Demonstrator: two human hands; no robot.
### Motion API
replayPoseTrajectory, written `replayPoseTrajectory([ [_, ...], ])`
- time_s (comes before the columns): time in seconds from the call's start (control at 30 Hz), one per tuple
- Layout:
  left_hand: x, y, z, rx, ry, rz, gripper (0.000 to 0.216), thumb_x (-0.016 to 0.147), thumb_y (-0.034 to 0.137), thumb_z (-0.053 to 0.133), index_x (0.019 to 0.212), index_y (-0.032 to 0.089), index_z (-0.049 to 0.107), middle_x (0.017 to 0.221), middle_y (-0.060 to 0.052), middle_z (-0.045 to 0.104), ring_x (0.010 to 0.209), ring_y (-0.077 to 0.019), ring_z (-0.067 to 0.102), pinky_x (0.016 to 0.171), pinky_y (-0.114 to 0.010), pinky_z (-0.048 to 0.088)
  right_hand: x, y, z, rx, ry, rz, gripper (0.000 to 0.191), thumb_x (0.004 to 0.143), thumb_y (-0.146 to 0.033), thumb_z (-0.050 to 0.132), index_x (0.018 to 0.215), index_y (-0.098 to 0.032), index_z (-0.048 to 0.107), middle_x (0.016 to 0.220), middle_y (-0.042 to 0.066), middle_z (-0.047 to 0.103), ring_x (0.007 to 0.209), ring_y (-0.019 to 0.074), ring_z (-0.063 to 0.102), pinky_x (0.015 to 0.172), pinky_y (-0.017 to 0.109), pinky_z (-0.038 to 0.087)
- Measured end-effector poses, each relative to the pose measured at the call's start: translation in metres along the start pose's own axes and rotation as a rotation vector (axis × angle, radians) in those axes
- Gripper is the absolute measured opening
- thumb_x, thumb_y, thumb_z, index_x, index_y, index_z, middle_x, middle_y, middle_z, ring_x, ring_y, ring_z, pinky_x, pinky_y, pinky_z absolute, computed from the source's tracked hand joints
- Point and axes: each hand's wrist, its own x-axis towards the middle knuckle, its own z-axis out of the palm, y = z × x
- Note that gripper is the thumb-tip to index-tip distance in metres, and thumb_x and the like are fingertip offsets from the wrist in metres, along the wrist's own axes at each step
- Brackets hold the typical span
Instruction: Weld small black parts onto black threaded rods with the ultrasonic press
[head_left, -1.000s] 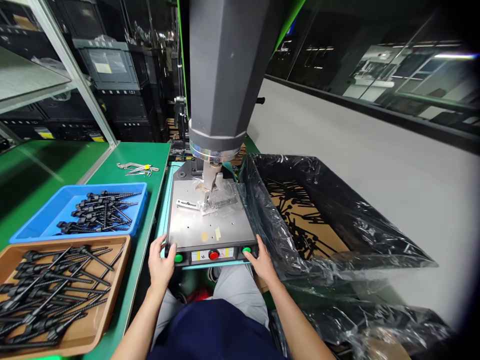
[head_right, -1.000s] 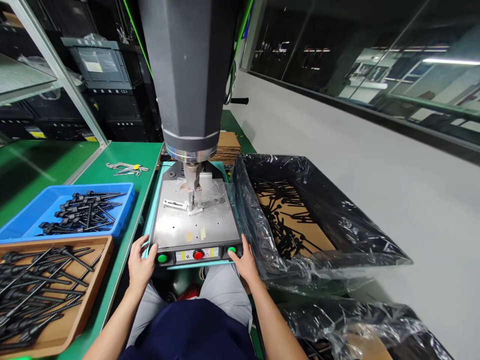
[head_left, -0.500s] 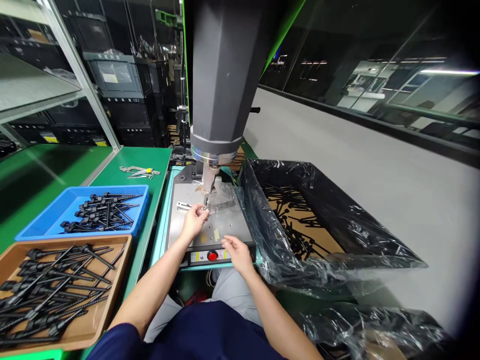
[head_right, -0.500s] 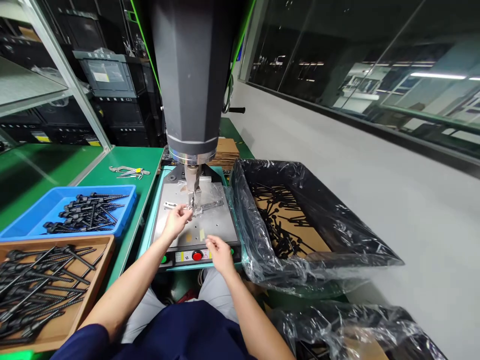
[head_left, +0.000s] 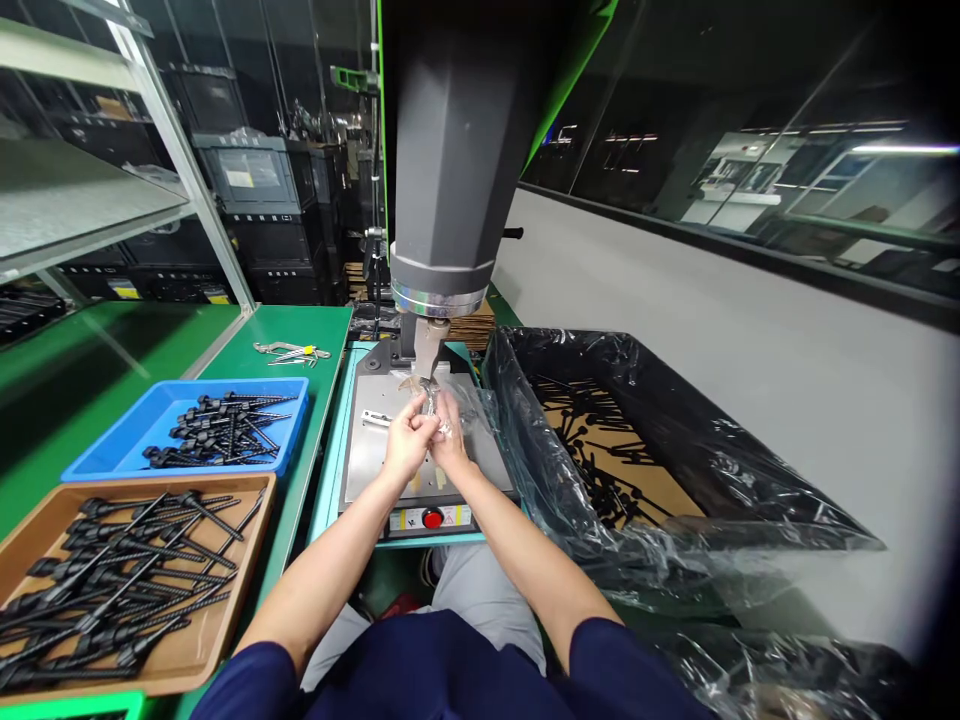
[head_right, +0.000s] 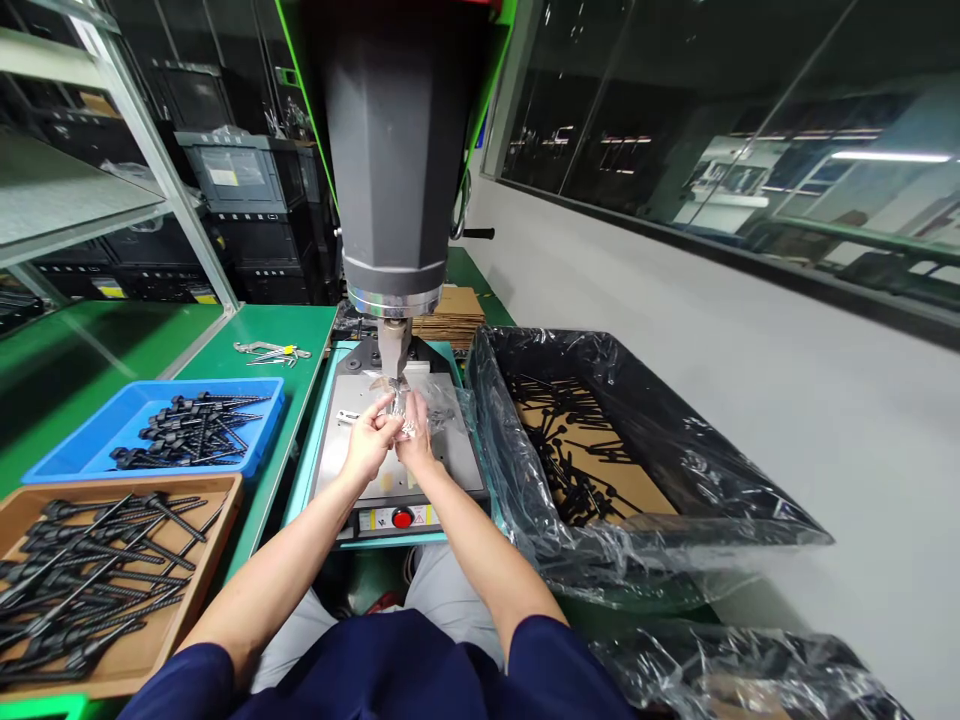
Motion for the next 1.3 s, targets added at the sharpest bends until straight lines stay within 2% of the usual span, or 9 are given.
replayPoseTrajectory([
  [0.13,0.008,0.007,0.002,-0.02,0.041,0.013,0.085,0.064,0.035,0.08,0.139,0.009,0.048,0.05,0.009,0.052,0.041,-0.007,0.043,0.043,-0.02,0.03,0.043,-0.001,0.0,-0.054,-0.022,0.016,0.053,0.088,-0.028,0.052,0.139,-0.013,0.047,0.147,0.019,0.041,0.139,0.0299,0.036,0.116,0.047,0.031],
  [0.27,0.019,0.016,0.0,-0.06,0.061,-0.011,0.088,0.064,0.034,0.081,0.14,0.009,0.046,0.054,0.006,0.055,0.049,-0.0116,0.057,0.042,-0.019,0.03,0.076,-0.004,-0.002,-0.045,-0.102,0.052,0.031,0.085,-0.022,0.055,0.114,-0.015,0.065,0.123,0.014,0.062,0.121,0.028,0.054,0.108,0.044,0.04],
  [0.43,0.029,0.026,-0.005,-0.117,0.127,-0.035,0.081,0.067,0.029,0.08,0.139,0.011,0.047,0.074,-0.004,0.068,0.057,-0.0138,0.065,0.042,-0.018,0.034,0.077,-0.008,-0.004,-0.002,-0.052,0.04,0.024,0.085,-0.022,0.055,0.105,-0.017,0.066,0.123,0.012,0.062,0.117,0.0254,0.056,0.106,0.041,0.041],
  [0.67,0.035,0.024,-0.012,-0.113,0.143,-0.035,0.085,0.067,0.03,0.081,0.14,0.009,0.045,0.076,-0.006,0.069,0.059,-0.0147,0.065,0.043,-0.019,0.034,0.079,-0.021,-0.008,0.046,0.03,0.065,0.018,0.083,-0.029,0.056,0.096,-0.02,0.064,0.106,0.01,0.066,0.107,0.0259,0.056,0.099,0.042,0.043],
  [0.8,0.034,0.018,-0.017,-0.117,0.15,-0.02,0.09,0.062,0.036,0.084,0.14,0.01,0.046,0.076,-0.005,0.068,0.058,-0.0132,0.063,0.045,-0.019,0.035,0.053,-0.025,-0.021,0.067,0.059,0.118,0.023,0.081,-0.035,0.06,0.098,-0.02,0.063,0.102,0.008,0.066,0.101,0.0249,0.058,0.095,0.041,0.045],
  [0.93,0.024,0.006,-0.03,-0.057,0.16,0.012,0.088,0.062,0.041,0.083,0.137,0.01,0.049,0.069,0.0,0.064,0.054,-0.0101,0.057,0.047,-0.02,0.036,-0.014,-0.03,-0.034,0.254,-0.028,0.242,0.028,0.079,-0.041,0.064,0.096,-0.019,0.062,0.088,0.005,0.067,0.08,0.0205,0.062,0.079,0.035,0.051],
  [1.07,0.002,-0.012,-0.051,0.087,0.194,-0.048,0.077,0.071,0.042,0.075,0.136,0.012,0.048,0.077,-0.003,0.067,0.064,-0.0127,0.063,0.053,-0.021,0.042,-0.063,-0.044,-0.052,0.41,-0.12,0.184,0.028,0.078,-0.038,0.071,0.099,-0.021,0.062,0.089,0.004,0.067,0.075,0.0168,0.061,0.073,0.031,0.051],
  [1.23,-0.043,-0.031,-0.068,0.329,0.335,0.017,0.054,0.081,0.04,0.065,0.127,0.014,0.054,0.1,-0.011,0.068,0.09,-0.0191,0.066,0.076,-0.031,0.051,-0.068,-0.067,-0.069,0.363,-0.131,0.056,0.028,0.076,-0.037,0.077,0.096,-0.022,0.064,0.093,0.004,0.067,0.076,0.0163,0.059,0.076,0.032,0.05],
  [1.3,-0.065,-0.032,-0.07,0.416,0.247,0.094,0.044,0.082,0.037,0.065,0.12,0.016,0.061,0.107,-0.012,0.068,0.099,-0.0216,0.064,0.085,-0.034,0.05,-0.065,-0.073,-0.067,0.427,-0.147,0.071,0.03,0.075,-0.04,0.077,0.095,-0.022,0.063,0.091,0.004,0.067,0.077,0.0173,0.06,0.076,0.033,0.051],
])
